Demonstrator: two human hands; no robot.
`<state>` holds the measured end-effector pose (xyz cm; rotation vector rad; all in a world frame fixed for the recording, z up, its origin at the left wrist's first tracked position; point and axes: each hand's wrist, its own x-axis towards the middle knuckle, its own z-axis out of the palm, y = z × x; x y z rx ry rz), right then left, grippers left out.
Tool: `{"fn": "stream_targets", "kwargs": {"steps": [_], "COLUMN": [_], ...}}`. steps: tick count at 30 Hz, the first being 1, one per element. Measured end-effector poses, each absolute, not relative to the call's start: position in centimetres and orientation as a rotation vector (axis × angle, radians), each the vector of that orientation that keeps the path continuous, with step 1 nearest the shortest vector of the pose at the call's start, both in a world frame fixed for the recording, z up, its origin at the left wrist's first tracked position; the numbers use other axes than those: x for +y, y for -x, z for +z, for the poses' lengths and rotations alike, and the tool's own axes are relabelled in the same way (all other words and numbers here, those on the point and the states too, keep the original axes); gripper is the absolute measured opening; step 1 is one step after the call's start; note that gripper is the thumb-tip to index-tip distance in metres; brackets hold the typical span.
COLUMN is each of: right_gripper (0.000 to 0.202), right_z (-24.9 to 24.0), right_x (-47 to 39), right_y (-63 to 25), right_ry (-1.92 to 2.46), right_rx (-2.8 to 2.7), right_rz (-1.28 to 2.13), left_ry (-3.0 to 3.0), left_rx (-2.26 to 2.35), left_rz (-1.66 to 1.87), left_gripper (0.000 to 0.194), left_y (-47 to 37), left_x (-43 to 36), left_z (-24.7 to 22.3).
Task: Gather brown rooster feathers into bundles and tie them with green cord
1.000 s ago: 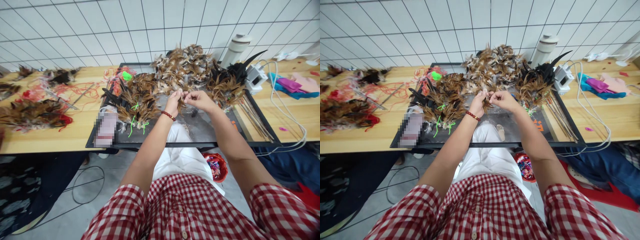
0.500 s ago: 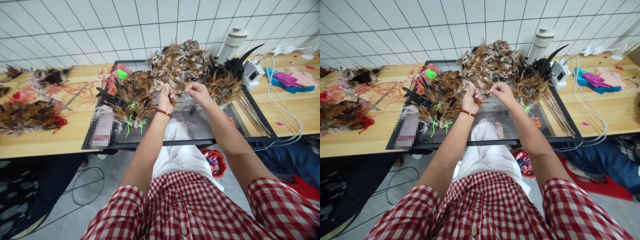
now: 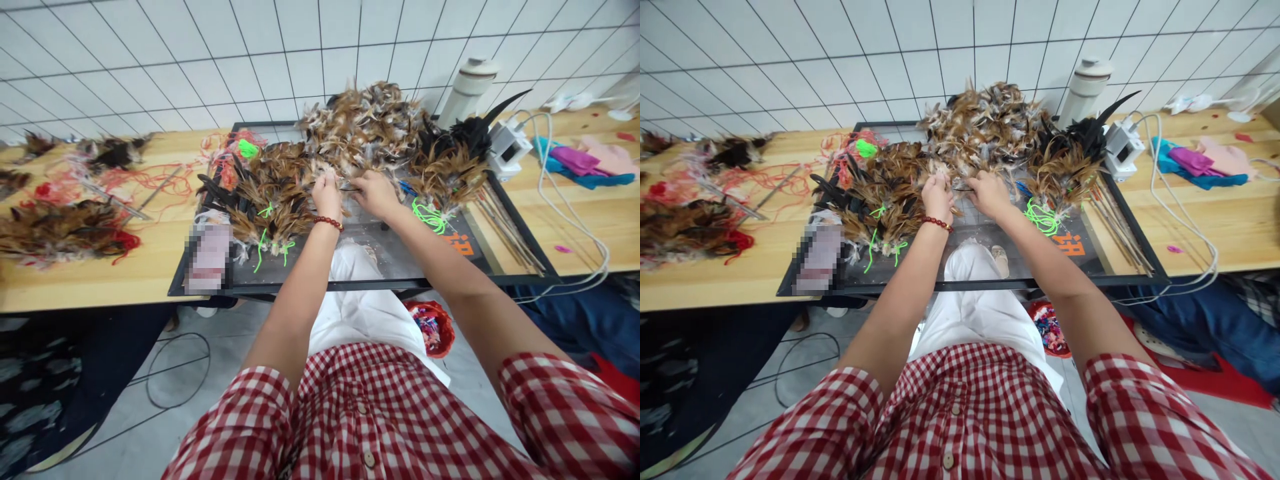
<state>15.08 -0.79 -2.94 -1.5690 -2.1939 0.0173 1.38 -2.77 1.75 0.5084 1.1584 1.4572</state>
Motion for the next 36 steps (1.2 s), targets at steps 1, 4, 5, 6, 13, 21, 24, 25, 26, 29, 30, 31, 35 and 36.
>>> {"fn": "stream_targets", "kwargs": {"steps": [1,4,5,6,13,21,24,25,26,29,30,31,35,36], "right_gripper": [0.029,0.026,0.027,0.03,0.035,0.032,0.028,0.027,0.025,0.028,0.032,0.038,0.058,0.06], "right_z": [-3.0,-3.7,-4.0,-4.2,-4.1,-4.3,-4.3,-4.2,-4.1,-3.8,-3.8,-3.7,-3.4,-3.3], "right_x": [-0.4,0.3,0.3,0.2,-2.1,-2.2,-2.3,-2.4,-2.5,-2.9,-3.0,-3.0,-2.6,-2.5], "right_y": [-15.0,-15.4,-15.7,-15.9,-16.1,-16.0,-16.1,-16.1,-16.1,-15.7,-15.4,-15.1,-14.2,-14.1], "right_ry": [1.557,1.415,1.343,1.271,0.989,0.977,0.953,0.944,0.93,0.88,0.877,0.889,0.947,0.932], "right_rx": [-2.167,-1.853,-1.713,-1.602,-1.808,-2.005,-2.061,-2.079,-2.096,-2.067,-2.01,-1.922,-1.476,-1.411], "right_rz": [0.027,0.12,0.16,0.193,0.003,-0.177,-0.173,-0.16,-0.144,-0.069,-0.024,0.037,0.498,0.642], "left_ry": [-0.497,-0.441,-0.424,-0.415,-0.327,-0.217,-0.203,-0.194,-0.183,-0.178,-0.194,-0.221,-0.381,-0.418], "left_rx": [1.147,1.099,1.073,1.039,0.784,0.725,0.736,0.739,0.736,0.695,0.685,0.682,0.719,0.73], "left_rz": [1.458,1.424,1.39,1.347,1.27,1.308,1.288,1.279,1.272,1.268,1.267,1.266,1.262,1.262], "left_gripper": [0.039,0.037,0.036,0.036,0.038,0.026,0.026,0.026,0.027,0.033,0.035,0.036,0.032,0.032], "left_y": [-1.4,-1.4,-1.5,-1.7,-2.8,-2.1,-2.2,-2.2,-2.1,-2.0,-1.9,-1.9,-2.3,-2.5], "left_x": [-2.8,-3.0,-3.0,-3.0,-2.6,-2.1,-2.0,-2.0,-1.9,-1.9,-1.9,-2.0,-2.7,-2.9], "left_z": [1.7,1.4,1.3,1.1,-0.2,0.0,0.0,0.0,0.0,0.1,0.1,0.1,0.1,0.1]}}
